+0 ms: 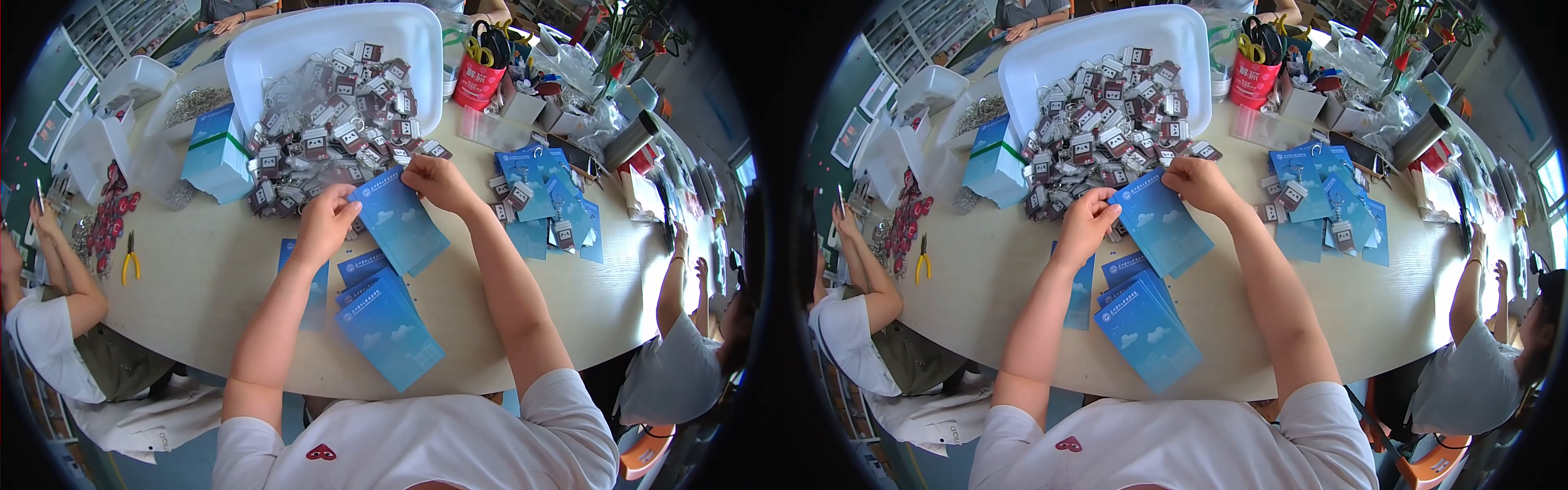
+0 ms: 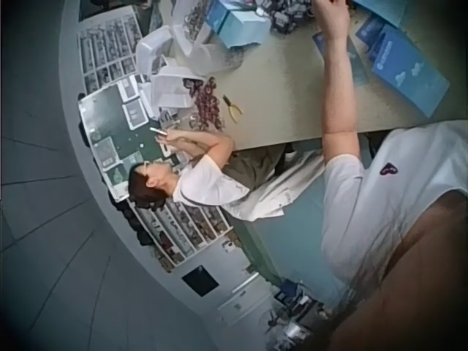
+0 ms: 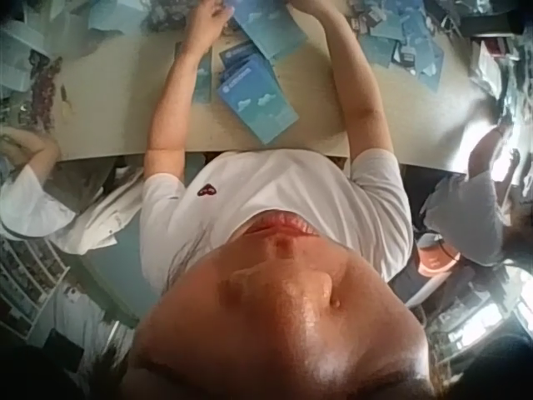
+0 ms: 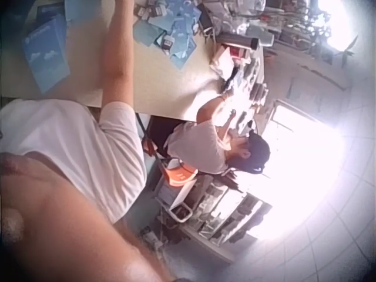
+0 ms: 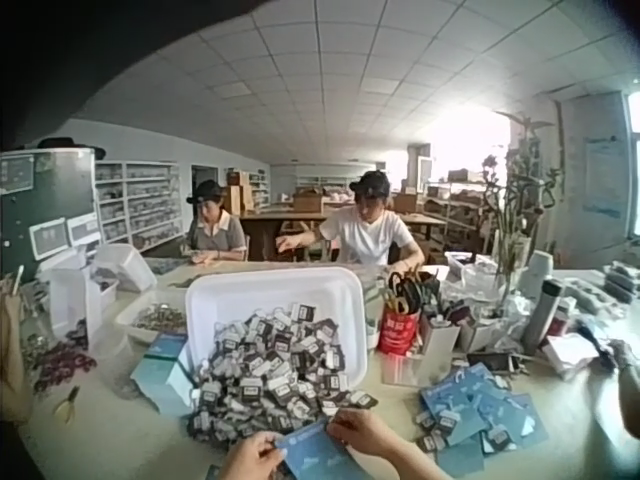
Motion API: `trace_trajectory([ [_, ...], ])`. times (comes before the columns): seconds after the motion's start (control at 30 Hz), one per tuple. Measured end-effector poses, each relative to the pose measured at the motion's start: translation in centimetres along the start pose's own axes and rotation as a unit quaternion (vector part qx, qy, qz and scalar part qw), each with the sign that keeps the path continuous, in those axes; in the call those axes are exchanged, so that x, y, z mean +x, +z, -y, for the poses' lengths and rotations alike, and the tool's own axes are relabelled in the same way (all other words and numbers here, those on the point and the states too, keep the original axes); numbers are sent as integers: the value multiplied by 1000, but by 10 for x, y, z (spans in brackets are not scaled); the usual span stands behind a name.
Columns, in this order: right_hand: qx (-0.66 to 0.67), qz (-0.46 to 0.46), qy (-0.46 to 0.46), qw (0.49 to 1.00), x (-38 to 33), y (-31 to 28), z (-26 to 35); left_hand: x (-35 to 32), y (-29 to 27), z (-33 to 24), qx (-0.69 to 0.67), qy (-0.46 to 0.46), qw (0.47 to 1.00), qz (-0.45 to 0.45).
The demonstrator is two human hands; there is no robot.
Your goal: The person assembles keychains by hand, attaching keychain rings to cardstock cards.
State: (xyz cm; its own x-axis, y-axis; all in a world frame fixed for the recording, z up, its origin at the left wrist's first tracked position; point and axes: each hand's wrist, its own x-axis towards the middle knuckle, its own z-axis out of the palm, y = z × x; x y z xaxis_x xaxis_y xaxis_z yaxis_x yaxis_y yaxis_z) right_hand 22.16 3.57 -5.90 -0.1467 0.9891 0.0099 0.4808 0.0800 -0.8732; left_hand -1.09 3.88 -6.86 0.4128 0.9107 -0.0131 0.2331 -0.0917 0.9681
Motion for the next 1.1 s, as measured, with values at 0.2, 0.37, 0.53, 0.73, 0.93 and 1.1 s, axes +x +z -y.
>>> trace_trajectory([
  [0.2,168,-65,-41,983,-3,-13,15,-1,7,-6,132,168,970,-119],
  [0.37,227,-170,-92,955,5,-24,20,-11,6,-35,-248,65,961,-109],
  [0.53,-159,-309,-82,934,12,-40,-56,-1,-29,-39,-315,81,920,-219],
  [0.73,-345,-220,19,912,21,-19,-35,-6,-30,-39,-332,87,918,-200],
  [0.93,-340,-136,142,920,7,-33,-28,-6,-21,-39,-316,82,935,-139],
  [1.1,-341,-226,107,906,8,-25,-30,-6,-10,-37,-303,78,943,-112],
])
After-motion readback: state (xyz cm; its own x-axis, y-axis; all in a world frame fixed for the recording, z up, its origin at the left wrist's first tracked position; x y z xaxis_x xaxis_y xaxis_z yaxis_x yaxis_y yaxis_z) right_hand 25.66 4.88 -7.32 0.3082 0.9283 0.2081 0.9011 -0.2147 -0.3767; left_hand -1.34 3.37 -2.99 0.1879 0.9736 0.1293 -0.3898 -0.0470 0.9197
